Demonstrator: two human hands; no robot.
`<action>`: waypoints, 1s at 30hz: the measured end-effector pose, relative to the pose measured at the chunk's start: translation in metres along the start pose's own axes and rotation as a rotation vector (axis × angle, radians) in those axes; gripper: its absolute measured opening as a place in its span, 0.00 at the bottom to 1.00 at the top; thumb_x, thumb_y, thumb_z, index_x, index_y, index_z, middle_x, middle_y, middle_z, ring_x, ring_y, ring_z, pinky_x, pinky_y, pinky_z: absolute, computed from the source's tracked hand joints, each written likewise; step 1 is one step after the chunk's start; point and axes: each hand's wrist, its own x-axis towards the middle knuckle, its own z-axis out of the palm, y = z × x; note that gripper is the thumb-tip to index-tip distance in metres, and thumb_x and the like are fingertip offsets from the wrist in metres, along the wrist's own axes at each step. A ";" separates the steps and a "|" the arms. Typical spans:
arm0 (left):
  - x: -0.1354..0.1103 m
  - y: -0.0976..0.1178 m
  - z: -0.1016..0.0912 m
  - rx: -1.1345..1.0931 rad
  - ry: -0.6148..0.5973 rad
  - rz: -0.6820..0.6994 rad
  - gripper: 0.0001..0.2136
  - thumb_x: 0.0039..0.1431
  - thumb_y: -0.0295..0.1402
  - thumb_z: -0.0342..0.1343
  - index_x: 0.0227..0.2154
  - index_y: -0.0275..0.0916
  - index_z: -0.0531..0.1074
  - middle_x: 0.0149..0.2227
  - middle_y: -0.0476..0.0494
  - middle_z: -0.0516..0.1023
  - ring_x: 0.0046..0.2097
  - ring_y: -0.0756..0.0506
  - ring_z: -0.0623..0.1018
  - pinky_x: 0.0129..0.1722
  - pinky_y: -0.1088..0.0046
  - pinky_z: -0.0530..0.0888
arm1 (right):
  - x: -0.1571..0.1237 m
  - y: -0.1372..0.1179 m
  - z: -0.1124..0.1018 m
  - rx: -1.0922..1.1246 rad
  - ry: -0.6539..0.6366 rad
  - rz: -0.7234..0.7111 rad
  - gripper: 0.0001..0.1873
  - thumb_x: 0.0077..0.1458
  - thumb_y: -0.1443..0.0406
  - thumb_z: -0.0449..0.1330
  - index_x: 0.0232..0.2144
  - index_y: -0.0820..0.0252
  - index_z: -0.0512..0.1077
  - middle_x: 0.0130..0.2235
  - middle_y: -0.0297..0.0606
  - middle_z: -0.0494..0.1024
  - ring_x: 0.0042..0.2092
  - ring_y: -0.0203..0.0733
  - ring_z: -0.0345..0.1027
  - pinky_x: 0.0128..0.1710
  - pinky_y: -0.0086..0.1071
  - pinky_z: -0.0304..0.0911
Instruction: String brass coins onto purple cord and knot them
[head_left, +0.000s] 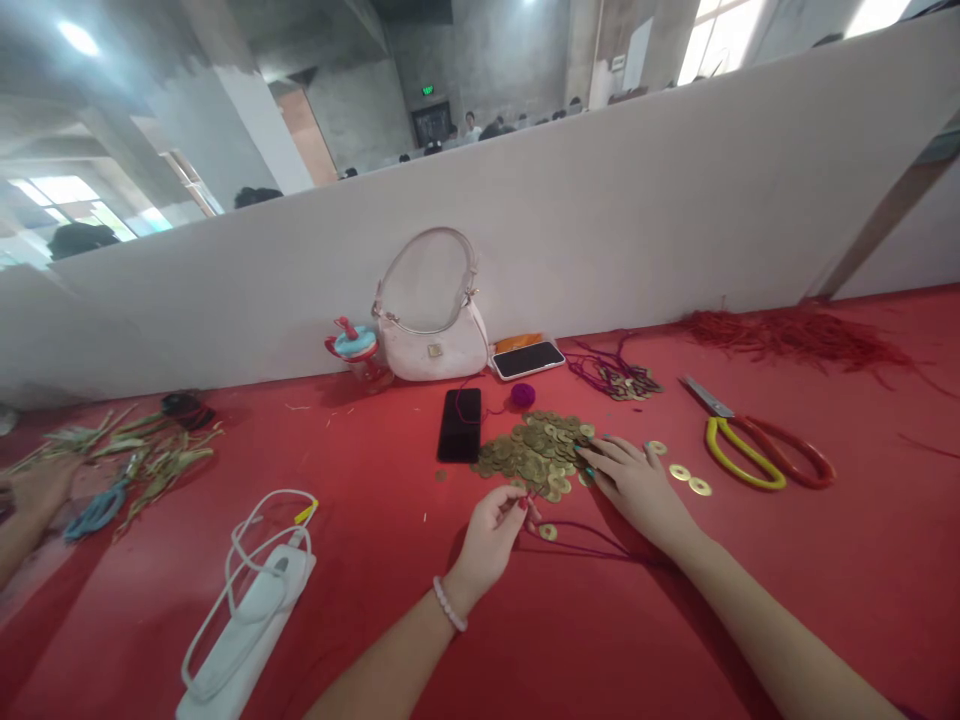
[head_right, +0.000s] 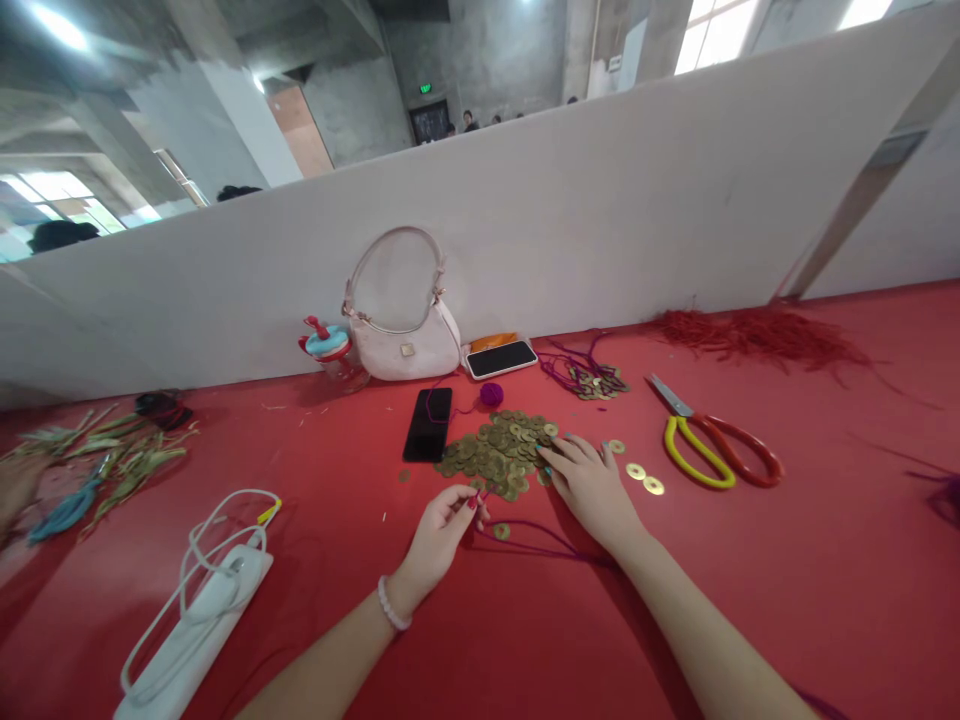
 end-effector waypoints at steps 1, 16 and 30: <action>0.000 -0.001 0.000 -0.002 0.001 0.000 0.12 0.52 0.40 0.53 0.30 0.34 0.67 0.26 0.45 0.73 0.28 0.50 0.71 0.32 0.73 0.67 | 0.001 -0.001 -0.002 0.020 0.014 -0.004 0.16 0.57 0.65 0.46 0.42 0.54 0.70 0.47 0.40 0.72 0.49 0.50 0.61 0.46 0.49 0.53; 0.001 -0.004 -0.001 0.013 -0.002 0.003 0.11 0.53 0.38 0.53 0.31 0.34 0.67 0.27 0.45 0.73 0.27 0.51 0.70 0.30 0.74 0.66 | 0.001 0.000 -0.005 0.254 0.156 0.126 0.11 0.53 0.68 0.49 0.34 0.59 0.70 0.33 0.40 0.76 0.36 0.46 0.67 0.36 0.37 0.60; 0.001 -0.002 -0.001 0.027 -0.040 0.006 0.12 0.52 0.41 0.54 0.30 0.35 0.67 0.26 0.45 0.73 0.27 0.51 0.70 0.30 0.74 0.66 | -0.001 -0.038 -0.018 0.906 0.118 0.348 0.05 0.48 0.62 0.54 0.28 0.58 0.65 0.31 0.37 0.72 0.32 0.39 0.66 0.32 0.31 0.64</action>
